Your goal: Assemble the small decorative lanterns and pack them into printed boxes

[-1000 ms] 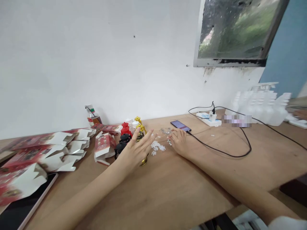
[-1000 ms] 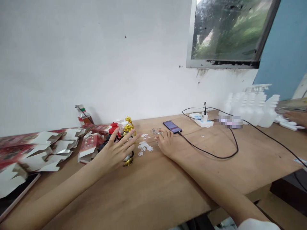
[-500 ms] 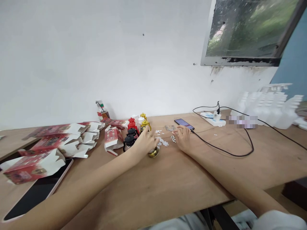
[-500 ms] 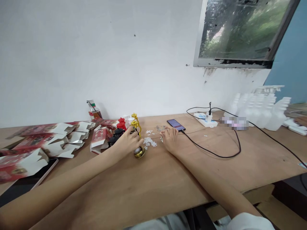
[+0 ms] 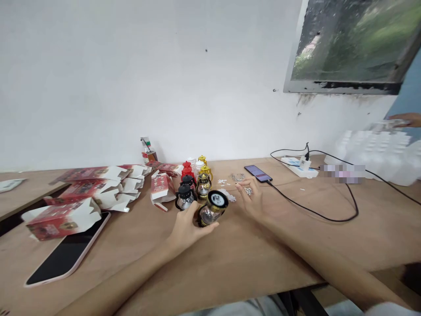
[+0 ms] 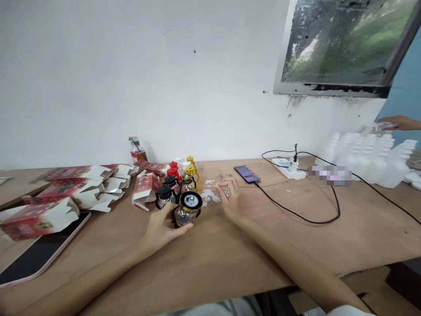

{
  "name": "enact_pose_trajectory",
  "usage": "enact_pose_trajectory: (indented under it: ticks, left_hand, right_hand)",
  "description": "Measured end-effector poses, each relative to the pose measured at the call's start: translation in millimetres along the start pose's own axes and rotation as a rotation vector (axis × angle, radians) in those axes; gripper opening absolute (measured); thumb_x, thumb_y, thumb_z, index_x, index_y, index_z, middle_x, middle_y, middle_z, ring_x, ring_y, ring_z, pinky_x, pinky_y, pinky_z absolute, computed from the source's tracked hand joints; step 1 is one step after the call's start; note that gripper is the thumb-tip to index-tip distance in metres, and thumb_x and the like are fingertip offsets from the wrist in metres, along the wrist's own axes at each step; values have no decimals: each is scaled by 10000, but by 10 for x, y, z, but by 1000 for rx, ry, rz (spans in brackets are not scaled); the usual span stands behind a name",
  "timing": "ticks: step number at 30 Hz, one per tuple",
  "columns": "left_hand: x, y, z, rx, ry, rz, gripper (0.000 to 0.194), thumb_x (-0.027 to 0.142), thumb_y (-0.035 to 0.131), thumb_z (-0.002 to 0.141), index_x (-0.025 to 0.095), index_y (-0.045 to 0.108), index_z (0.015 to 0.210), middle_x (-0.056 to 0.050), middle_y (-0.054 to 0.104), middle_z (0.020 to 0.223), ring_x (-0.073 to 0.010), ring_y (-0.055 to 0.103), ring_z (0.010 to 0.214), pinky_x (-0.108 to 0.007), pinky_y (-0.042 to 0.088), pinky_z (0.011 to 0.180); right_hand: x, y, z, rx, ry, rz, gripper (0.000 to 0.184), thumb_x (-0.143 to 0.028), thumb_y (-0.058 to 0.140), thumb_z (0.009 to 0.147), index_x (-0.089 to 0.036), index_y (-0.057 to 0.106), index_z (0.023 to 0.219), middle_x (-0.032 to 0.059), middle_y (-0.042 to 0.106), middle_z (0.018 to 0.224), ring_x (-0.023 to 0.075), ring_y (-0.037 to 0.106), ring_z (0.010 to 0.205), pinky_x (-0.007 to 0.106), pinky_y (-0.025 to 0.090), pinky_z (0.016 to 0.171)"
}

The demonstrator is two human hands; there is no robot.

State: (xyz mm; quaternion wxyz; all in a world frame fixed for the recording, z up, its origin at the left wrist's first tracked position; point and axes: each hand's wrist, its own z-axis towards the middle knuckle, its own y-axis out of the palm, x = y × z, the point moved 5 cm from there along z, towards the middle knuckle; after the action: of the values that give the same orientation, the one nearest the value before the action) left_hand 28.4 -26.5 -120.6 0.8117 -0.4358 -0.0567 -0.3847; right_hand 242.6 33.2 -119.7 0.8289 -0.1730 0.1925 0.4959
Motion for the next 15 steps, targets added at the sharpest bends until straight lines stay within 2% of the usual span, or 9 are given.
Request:
enact_pose_trajectory:
  ticks: [4,8,10,12,15]
  left_hand:
    - [-44,89,-86,34,-68,-195,406,367,725,671,202,450,918,-17,653,875,-159,644,749,-252,510,641]
    - [-18,127,-89,36,-99,-334,526,274,701,672,197,386,1086,-60,616,1022,-178,649,880,-283,534,712]
    - [28,128,-76,-4,-39,-296,527,188,666,669,197,418,1135,-67,598,1046,-189,626,938,-310,525,779]
    - [66,113,-64,-26,22,-228,473,125,640,648,193,490,1092,-63,592,1018,-197,601,942,-327,508,814]
    - [78,94,-55,-23,43,-195,390,135,654,638,180,533,1006,-57,593,966,-204,583,904,-325,498,787]
  right_hand:
    - [-401,43,-75,-43,14,281,82,-259,608,853,-216,576,791,21,594,855,158,590,857,315,480,765]
    - [-741,50,-133,-174,-90,279,49,-180,637,826,-228,635,817,17,625,872,145,615,848,308,498,781]
    - [-825,49,-153,-239,-146,241,91,-155,624,831,-237,656,853,20,635,888,144,622,855,305,509,789]
    - [-868,54,-175,-311,-211,224,134,-138,593,848,-238,663,901,31,641,917,143,628,868,301,521,792]
    - [-878,80,-216,-431,-274,187,194,-118,549,870,-235,655,981,53,647,988,144,631,913,301,527,818]
